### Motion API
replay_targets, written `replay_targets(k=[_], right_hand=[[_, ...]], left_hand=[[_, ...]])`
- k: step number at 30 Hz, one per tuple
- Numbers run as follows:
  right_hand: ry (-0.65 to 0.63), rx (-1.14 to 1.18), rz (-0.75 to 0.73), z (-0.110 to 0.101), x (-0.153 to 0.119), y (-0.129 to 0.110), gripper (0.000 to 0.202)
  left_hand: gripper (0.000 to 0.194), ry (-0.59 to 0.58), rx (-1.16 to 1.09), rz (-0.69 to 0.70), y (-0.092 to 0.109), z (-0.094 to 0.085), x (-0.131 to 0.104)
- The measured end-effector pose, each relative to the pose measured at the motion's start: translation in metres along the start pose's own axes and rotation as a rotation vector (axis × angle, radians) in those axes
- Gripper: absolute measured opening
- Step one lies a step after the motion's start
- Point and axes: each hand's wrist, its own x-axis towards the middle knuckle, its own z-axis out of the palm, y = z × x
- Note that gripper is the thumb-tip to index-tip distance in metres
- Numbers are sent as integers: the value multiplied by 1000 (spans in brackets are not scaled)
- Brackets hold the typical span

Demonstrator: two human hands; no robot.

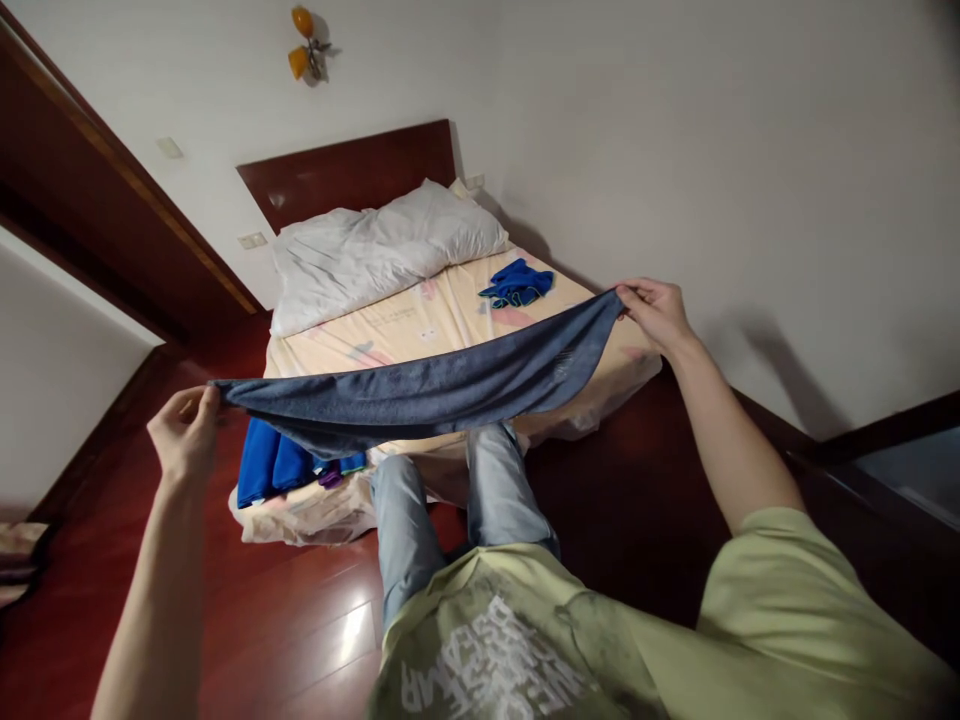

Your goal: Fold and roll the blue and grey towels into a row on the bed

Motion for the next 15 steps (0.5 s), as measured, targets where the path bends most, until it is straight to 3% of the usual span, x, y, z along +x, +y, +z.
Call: replay_targets(k=[4,8,15], right_hand=[[48,-8,-7,0,0,8,42],[0,-53,-4,1,-3,6,38],[-36,-80,10,-1,-6,1,30]], left_hand=[[57,-113,-41,40,8,7,-3],[53,-259,11,45,11,9,-6],[45,-222,60,4,18,13,-9]])
